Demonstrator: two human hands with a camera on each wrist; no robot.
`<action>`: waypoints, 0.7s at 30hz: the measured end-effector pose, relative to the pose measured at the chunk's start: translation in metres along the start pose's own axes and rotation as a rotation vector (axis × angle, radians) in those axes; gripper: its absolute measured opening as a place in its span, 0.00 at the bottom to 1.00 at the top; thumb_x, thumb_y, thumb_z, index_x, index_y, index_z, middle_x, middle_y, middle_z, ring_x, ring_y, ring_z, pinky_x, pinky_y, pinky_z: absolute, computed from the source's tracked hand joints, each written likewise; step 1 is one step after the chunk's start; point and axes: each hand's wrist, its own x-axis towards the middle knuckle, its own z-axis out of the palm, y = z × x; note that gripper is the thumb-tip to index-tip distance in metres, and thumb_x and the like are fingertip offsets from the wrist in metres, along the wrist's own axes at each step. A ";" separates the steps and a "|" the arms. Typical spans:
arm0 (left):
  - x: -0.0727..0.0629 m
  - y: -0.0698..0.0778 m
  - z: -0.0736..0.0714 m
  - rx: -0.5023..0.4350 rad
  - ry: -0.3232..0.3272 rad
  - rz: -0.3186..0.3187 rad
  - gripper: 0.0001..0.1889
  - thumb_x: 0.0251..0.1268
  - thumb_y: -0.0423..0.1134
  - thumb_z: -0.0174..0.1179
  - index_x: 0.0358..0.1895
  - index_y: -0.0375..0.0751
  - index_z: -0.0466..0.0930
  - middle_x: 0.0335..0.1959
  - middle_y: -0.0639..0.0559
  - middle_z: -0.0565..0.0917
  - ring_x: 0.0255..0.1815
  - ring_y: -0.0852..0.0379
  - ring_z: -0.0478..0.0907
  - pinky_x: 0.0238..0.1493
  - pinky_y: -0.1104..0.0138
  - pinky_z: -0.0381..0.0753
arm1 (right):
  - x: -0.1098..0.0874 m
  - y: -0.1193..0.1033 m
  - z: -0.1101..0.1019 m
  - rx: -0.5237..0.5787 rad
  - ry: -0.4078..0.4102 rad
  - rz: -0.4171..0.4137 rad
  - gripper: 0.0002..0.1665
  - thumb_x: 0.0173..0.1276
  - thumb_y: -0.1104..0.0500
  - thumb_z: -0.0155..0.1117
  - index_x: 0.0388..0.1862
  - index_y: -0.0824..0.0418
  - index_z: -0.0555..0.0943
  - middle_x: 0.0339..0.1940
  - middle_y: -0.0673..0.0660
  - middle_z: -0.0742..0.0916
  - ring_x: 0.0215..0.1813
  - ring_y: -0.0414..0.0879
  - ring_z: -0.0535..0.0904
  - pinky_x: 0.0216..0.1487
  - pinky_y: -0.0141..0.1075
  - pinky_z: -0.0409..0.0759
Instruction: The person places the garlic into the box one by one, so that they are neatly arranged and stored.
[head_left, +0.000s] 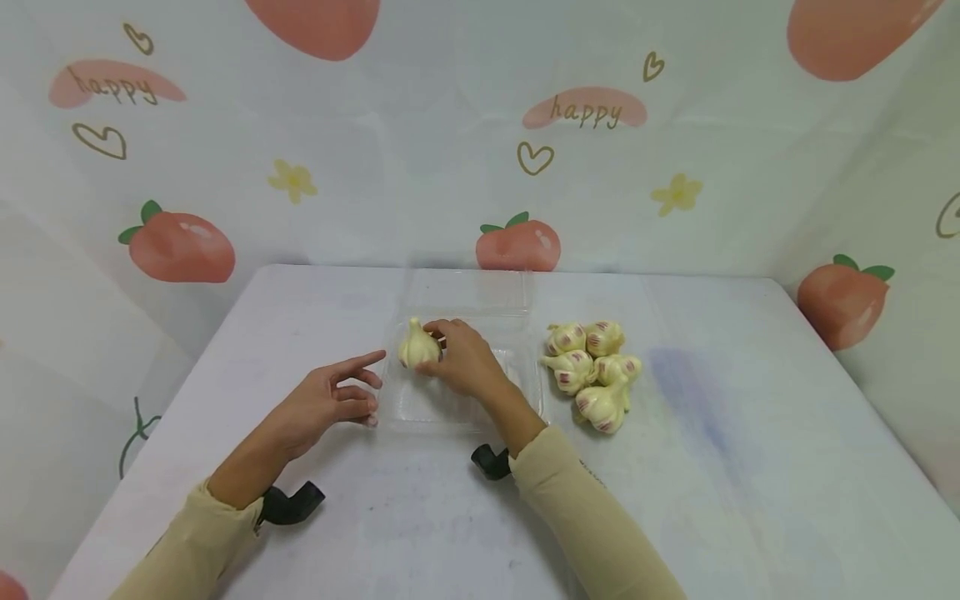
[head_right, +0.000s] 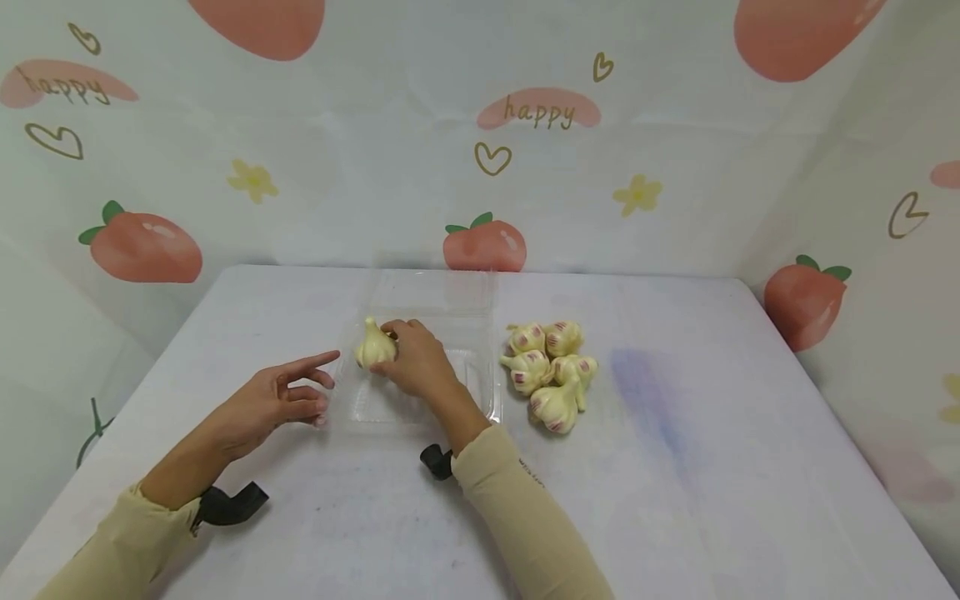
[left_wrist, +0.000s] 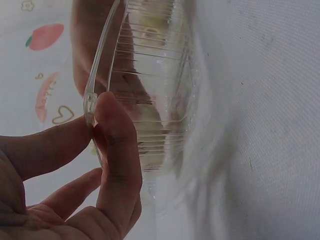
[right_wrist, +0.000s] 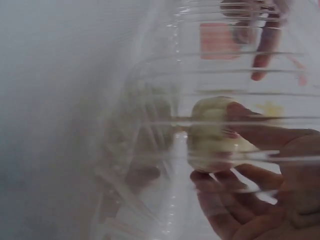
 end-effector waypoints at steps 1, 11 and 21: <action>0.000 0.000 0.000 0.000 -0.001 -0.002 0.39 0.66 0.26 0.60 0.78 0.36 0.53 0.54 0.40 0.69 0.39 0.63 0.83 0.42 0.67 0.88 | 0.000 0.000 0.001 -0.011 0.002 0.000 0.36 0.61 0.53 0.76 0.67 0.58 0.75 0.60 0.56 0.82 0.60 0.49 0.81 0.60 0.43 0.80; -0.001 -0.003 -0.001 0.022 0.010 -0.007 0.39 0.66 0.27 0.61 0.78 0.37 0.53 0.54 0.39 0.69 0.37 0.63 0.83 0.43 0.68 0.87 | -0.002 -0.001 0.009 -0.054 0.052 0.039 0.31 0.62 0.49 0.74 0.62 0.55 0.76 0.50 0.53 0.84 0.48 0.46 0.79 0.49 0.39 0.78; -0.001 -0.002 0.001 0.028 0.014 0.027 0.39 0.66 0.26 0.60 0.78 0.35 0.54 0.55 0.36 0.69 0.36 0.64 0.83 0.43 0.68 0.87 | -0.006 -0.001 0.003 -0.136 0.054 0.038 0.33 0.64 0.49 0.71 0.67 0.54 0.76 0.62 0.55 0.82 0.60 0.50 0.80 0.61 0.46 0.79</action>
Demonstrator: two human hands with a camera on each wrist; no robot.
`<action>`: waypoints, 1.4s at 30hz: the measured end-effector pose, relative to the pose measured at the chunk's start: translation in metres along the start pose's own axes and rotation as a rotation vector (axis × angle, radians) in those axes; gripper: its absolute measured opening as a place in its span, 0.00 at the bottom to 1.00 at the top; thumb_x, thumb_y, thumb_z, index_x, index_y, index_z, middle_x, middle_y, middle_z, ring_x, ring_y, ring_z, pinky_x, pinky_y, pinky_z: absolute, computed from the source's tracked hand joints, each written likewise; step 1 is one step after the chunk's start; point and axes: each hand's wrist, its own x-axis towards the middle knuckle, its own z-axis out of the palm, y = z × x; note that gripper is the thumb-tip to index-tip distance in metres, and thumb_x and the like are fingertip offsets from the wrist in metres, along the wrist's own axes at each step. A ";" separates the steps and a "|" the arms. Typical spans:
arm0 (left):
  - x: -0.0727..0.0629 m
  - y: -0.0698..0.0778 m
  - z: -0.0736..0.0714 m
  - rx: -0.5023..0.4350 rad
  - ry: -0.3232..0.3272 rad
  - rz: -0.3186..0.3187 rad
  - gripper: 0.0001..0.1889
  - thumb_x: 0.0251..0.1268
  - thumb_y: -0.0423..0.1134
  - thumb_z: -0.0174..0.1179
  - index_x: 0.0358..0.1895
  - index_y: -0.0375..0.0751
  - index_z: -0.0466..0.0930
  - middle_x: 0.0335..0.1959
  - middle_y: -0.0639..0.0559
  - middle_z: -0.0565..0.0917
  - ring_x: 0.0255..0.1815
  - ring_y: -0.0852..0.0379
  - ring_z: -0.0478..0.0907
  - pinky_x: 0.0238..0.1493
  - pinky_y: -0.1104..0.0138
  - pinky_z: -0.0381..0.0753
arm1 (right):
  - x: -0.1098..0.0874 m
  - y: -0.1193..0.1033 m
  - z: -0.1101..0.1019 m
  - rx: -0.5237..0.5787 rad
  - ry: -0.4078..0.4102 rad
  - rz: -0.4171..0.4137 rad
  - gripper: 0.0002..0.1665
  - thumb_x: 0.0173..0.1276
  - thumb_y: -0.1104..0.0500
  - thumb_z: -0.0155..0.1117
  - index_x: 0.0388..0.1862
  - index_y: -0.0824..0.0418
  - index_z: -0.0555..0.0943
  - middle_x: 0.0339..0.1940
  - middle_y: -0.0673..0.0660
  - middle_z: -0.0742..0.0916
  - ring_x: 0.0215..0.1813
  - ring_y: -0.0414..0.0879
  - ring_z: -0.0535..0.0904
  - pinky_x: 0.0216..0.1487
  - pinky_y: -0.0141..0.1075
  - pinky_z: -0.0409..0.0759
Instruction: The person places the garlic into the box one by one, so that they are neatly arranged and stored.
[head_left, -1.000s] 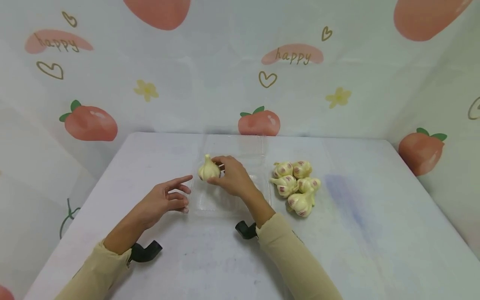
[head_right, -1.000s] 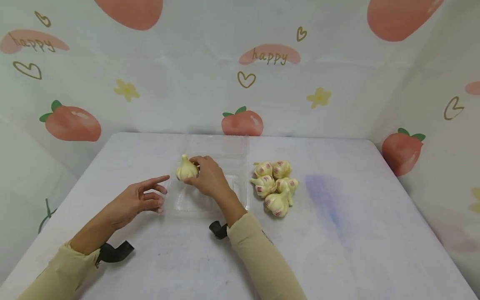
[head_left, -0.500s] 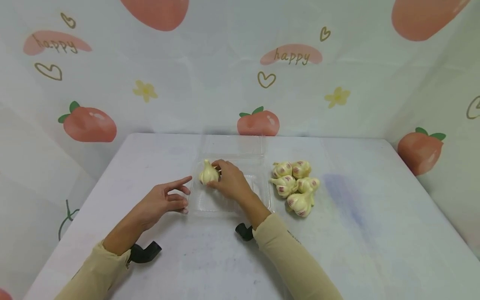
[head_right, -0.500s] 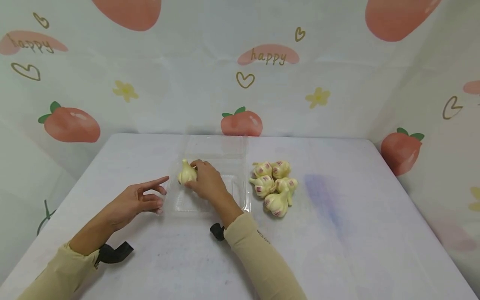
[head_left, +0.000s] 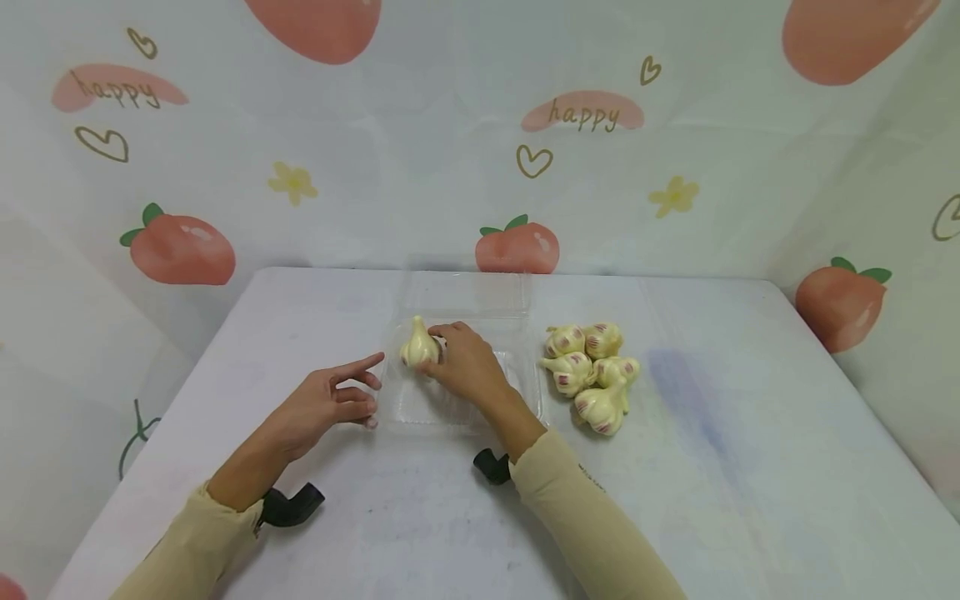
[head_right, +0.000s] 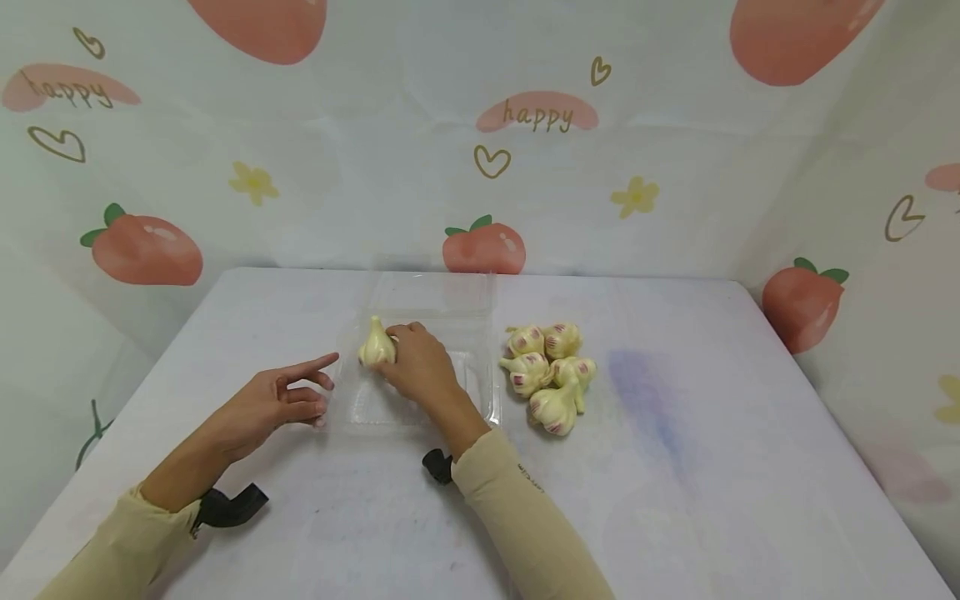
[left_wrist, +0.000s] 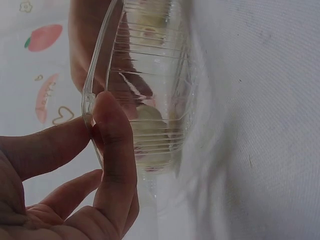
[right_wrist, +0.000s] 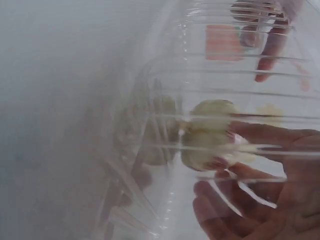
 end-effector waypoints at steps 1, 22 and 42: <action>0.000 0.000 0.000 -0.001 0.004 -0.006 0.39 0.66 0.26 0.60 0.78 0.36 0.54 0.55 0.36 0.69 0.37 0.63 0.83 0.43 0.68 0.87 | -0.001 0.000 -0.001 0.001 -0.002 0.000 0.33 0.65 0.49 0.71 0.67 0.54 0.76 0.63 0.56 0.81 0.62 0.52 0.79 0.63 0.47 0.78; -0.001 0.003 0.001 0.002 0.012 0.007 0.38 0.65 0.26 0.60 0.78 0.35 0.54 0.55 0.34 0.69 0.36 0.64 0.82 0.43 0.68 0.87 | -0.028 0.001 -0.037 0.072 0.014 -0.105 0.32 0.66 0.50 0.71 0.67 0.56 0.76 0.66 0.55 0.79 0.63 0.54 0.79 0.61 0.49 0.80; -0.001 -0.001 -0.001 0.008 0.003 0.013 0.39 0.65 0.27 0.61 0.78 0.35 0.55 0.54 0.38 0.69 0.33 0.64 0.82 0.43 0.68 0.85 | -0.071 0.074 -0.102 -0.007 0.109 -0.080 0.27 0.68 0.51 0.68 0.64 0.56 0.78 0.63 0.55 0.81 0.61 0.56 0.80 0.56 0.51 0.81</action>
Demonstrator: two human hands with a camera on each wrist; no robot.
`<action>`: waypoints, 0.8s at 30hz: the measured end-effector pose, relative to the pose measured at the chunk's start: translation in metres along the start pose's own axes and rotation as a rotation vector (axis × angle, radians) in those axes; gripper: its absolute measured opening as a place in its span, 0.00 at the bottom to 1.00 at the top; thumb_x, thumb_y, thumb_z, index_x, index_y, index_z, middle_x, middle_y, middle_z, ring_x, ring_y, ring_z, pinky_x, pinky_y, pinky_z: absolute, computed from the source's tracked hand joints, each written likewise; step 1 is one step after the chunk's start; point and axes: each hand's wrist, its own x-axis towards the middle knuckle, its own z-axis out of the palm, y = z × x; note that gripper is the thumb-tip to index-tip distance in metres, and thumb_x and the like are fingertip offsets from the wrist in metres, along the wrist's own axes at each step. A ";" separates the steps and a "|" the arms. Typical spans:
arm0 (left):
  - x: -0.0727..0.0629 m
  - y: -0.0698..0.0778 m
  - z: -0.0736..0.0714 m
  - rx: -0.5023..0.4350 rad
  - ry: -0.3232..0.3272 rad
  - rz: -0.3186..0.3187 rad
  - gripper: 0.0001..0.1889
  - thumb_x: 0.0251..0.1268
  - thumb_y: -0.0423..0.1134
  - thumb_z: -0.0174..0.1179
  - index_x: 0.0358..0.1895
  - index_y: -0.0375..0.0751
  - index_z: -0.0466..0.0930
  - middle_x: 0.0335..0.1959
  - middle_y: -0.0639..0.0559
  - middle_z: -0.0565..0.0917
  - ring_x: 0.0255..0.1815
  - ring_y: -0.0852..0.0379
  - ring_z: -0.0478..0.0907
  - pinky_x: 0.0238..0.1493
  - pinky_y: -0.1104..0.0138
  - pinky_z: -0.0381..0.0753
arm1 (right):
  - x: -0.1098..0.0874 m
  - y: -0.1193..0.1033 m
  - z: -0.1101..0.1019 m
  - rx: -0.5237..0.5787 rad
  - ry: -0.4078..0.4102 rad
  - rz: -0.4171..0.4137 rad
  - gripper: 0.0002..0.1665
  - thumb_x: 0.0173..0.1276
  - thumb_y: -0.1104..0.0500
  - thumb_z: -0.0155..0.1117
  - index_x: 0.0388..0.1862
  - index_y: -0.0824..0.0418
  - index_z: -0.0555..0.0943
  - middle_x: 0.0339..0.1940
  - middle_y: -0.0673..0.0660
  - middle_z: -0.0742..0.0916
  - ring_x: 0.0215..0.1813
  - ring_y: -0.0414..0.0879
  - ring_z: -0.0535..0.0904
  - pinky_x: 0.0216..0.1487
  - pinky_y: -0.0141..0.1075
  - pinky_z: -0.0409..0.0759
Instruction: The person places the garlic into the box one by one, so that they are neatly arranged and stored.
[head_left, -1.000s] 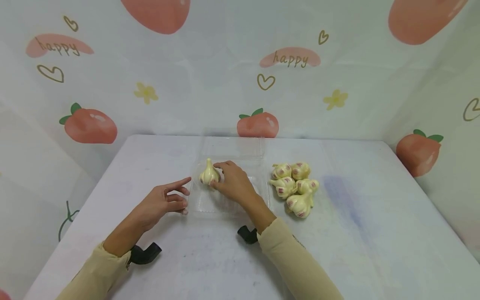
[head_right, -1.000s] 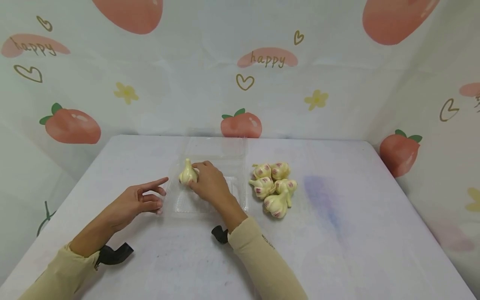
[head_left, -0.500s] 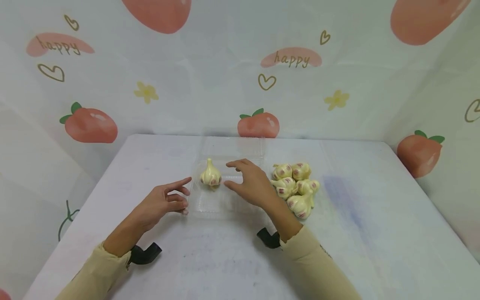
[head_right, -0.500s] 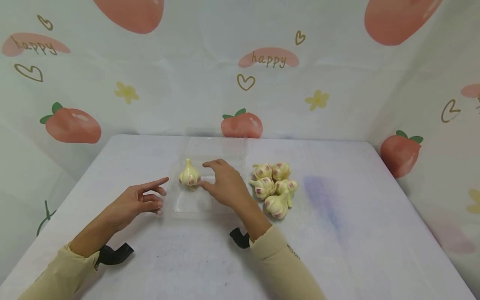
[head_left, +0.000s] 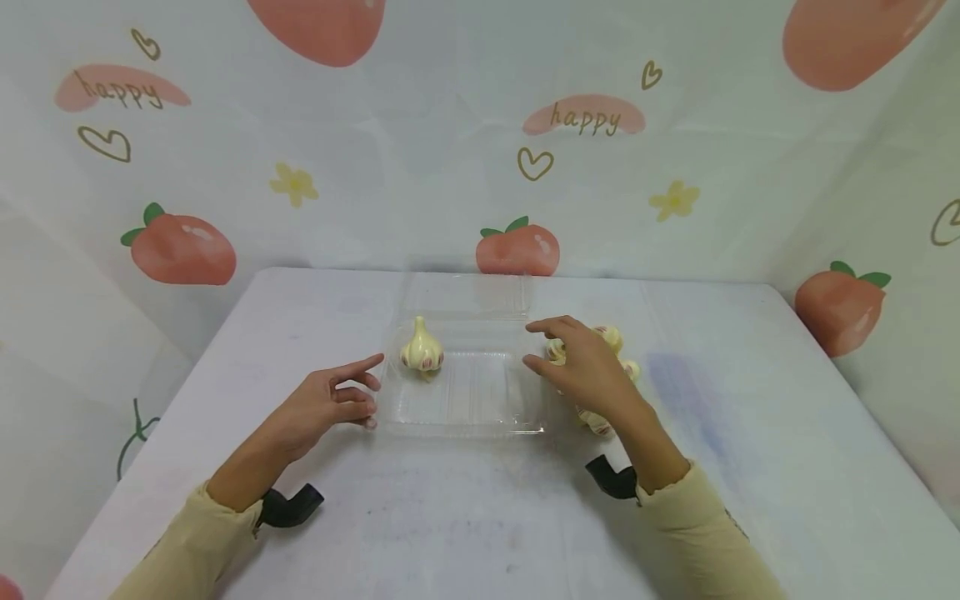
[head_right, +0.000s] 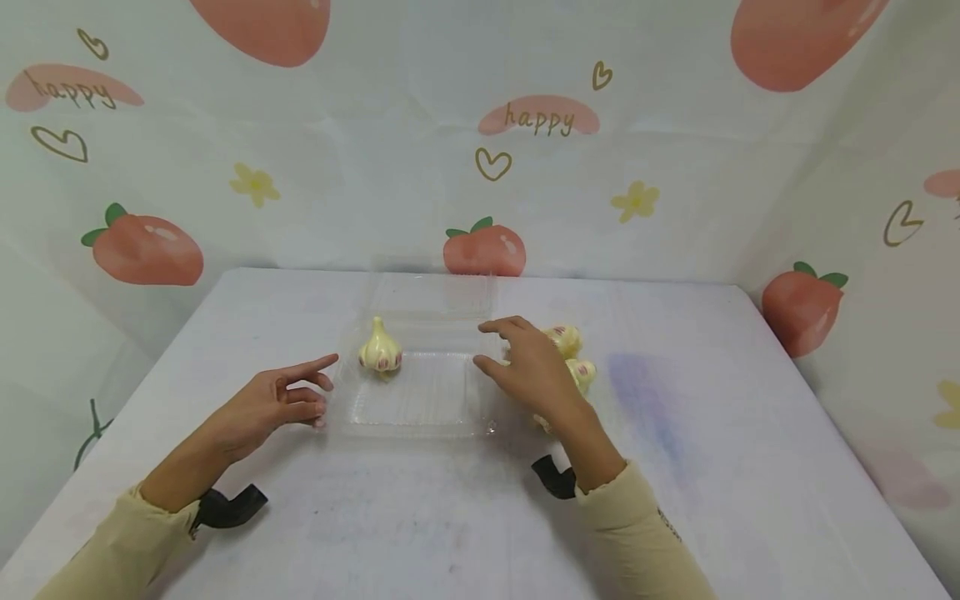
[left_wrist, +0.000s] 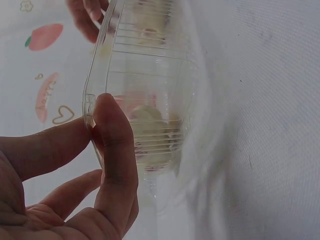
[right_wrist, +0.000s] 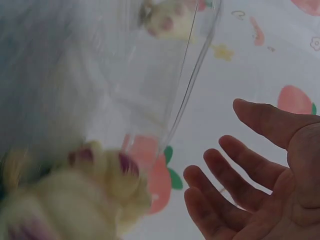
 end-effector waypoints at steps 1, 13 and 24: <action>0.000 0.000 0.000 0.001 0.001 -0.001 0.39 0.65 0.27 0.61 0.78 0.35 0.54 0.54 0.38 0.69 0.32 0.64 0.82 0.43 0.68 0.86 | -0.002 0.004 -0.004 0.006 -0.001 0.011 0.27 0.68 0.51 0.68 0.64 0.55 0.78 0.63 0.55 0.81 0.61 0.57 0.79 0.57 0.51 0.80; 0.000 0.002 0.001 0.015 0.000 -0.014 0.38 0.66 0.27 0.60 0.78 0.35 0.54 0.55 0.34 0.68 0.34 0.65 0.81 0.43 0.69 0.86 | -0.030 0.045 -0.040 -0.019 -0.006 0.056 0.27 0.69 0.49 0.67 0.64 0.56 0.78 0.60 0.58 0.83 0.58 0.57 0.79 0.56 0.52 0.79; 0.001 0.000 0.000 -0.008 -0.005 0.002 0.39 0.65 0.27 0.60 0.78 0.35 0.54 0.55 0.36 0.69 0.35 0.65 0.82 0.43 0.68 0.86 | -0.049 0.068 -0.056 -0.046 -0.028 0.025 0.26 0.69 0.50 0.67 0.62 0.59 0.78 0.59 0.59 0.84 0.58 0.55 0.81 0.53 0.50 0.80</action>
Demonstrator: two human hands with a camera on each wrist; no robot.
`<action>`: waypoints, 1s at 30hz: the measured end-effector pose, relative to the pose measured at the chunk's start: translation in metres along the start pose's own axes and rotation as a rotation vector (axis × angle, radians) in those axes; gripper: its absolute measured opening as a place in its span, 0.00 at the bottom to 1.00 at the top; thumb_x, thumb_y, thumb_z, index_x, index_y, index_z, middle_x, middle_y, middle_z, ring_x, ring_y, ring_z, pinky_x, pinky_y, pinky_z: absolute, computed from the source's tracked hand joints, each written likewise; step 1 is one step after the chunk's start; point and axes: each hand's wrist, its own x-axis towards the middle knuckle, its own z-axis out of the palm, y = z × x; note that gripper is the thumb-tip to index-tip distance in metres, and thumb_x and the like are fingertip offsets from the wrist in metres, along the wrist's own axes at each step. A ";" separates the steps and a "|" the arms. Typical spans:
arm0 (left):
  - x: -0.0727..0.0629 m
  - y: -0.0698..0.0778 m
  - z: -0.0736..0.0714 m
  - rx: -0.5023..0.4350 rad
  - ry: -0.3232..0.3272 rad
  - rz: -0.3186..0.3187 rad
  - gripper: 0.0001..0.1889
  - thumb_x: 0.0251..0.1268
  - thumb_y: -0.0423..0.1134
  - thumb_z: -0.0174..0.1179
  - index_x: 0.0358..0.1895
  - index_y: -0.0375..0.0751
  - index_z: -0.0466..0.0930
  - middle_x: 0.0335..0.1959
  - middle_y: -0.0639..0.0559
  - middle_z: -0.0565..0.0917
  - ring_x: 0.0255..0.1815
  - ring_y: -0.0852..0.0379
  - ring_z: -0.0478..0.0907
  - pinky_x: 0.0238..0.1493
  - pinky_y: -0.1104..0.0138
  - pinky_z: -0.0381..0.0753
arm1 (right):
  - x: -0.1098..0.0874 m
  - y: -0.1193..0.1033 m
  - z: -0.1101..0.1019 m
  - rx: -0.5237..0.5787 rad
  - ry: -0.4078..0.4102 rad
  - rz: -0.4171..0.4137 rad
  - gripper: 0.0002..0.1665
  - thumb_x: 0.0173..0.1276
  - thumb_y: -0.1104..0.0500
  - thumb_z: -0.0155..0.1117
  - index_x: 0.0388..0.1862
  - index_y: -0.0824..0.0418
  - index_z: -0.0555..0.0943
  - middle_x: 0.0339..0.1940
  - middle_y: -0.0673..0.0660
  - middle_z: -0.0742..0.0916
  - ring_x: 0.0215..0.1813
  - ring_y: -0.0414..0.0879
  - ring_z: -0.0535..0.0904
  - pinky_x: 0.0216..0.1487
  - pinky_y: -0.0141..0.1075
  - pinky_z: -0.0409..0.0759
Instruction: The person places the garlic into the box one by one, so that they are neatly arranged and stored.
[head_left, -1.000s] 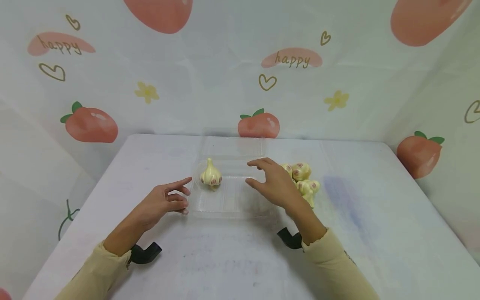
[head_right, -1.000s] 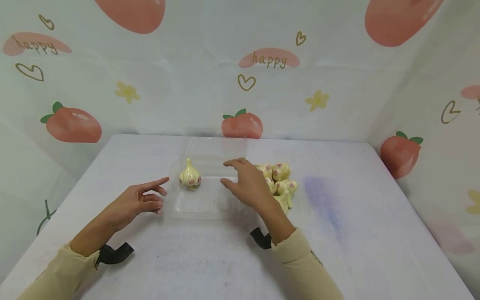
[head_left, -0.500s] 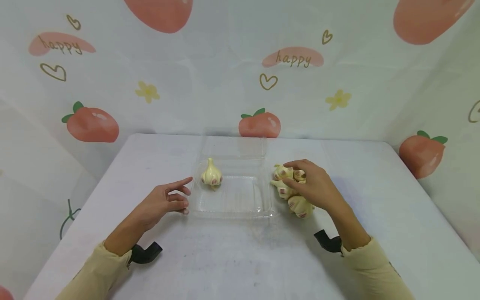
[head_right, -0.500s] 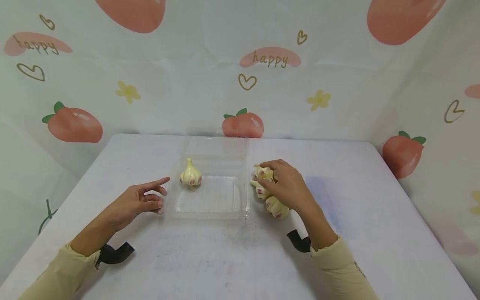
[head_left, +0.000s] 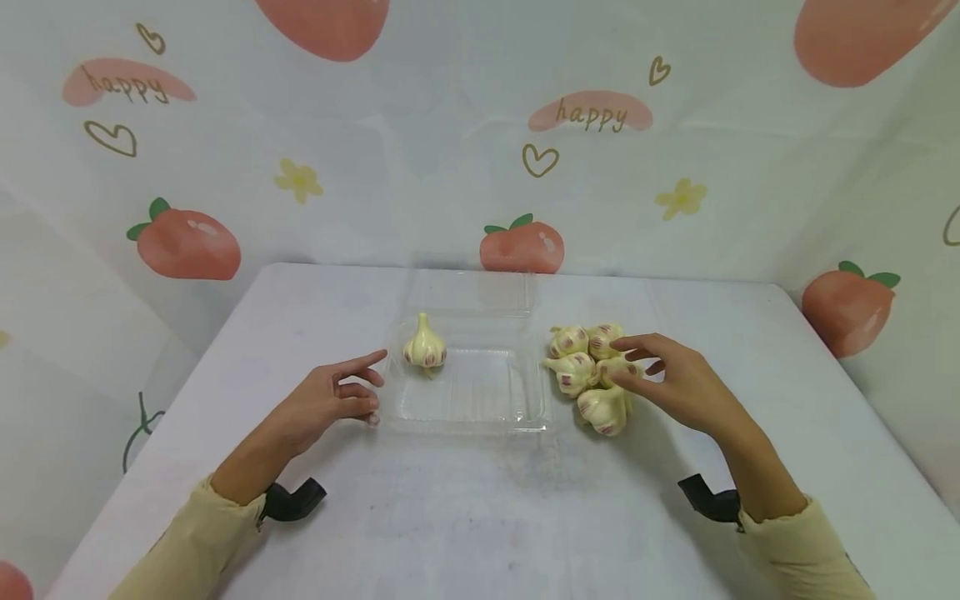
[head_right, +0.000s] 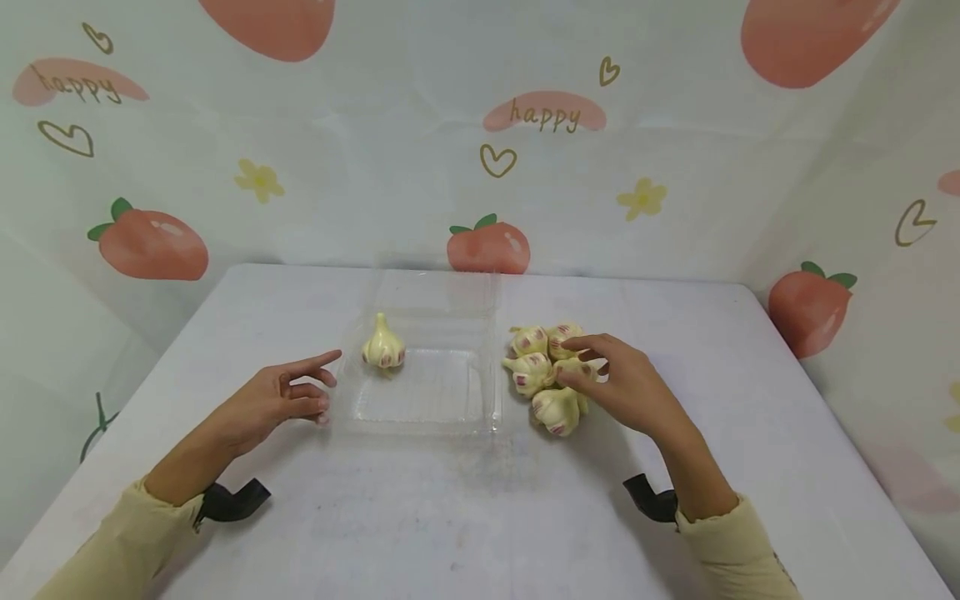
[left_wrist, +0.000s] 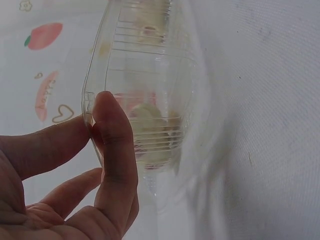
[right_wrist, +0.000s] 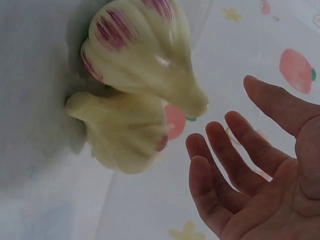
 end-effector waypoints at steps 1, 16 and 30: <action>0.000 0.000 0.000 0.000 0.001 0.000 0.39 0.65 0.27 0.60 0.78 0.35 0.54 0.55 0.36 0.69 0.35 0.65 0.82 0.43 0.69 0.86 | 0.000 0.001 -0.001 0.002 -0.001 -0.015 0.26 0.69 0.50 0.68 0.62 0.59 0.78 0.59 0.59 0.84 0.57 0.55 0.81 0.53 0.47 0.81; -0.002 -0.001 0.000 0.033 0.000 -0.016 0.38 0.66 0.28 0.61 0.78 0.36 0.55 0.56 0.33 0.68 0.35 0.64 0.82 0.44 0.69 0.85 | -0.002 0.020 -0.002 -0.014 -0.149 -0.102 0.19 0.64 0.66 0.69 0.53 0.55 0.83 0.45 0.47 0.87 0.45 0.39 0.82 0.47 0.31 0.82; -0.002 0.003 0.002 0.023 0.001 0.000 0.38 0.65 0.27 0.60 0.78 0.34 0.54 0.56 0.32 0.68 0.34 0.63 0.82 0.44 0.68 0.86 | -0.003 0.018 -0.001 0.017 -0.161 -0.217 0.16 0.60 0.65 0.73 0.45 0.52 0.85 0.39 0.40 0.86 0.41 0.30 0.80 0.44 0.30 0.80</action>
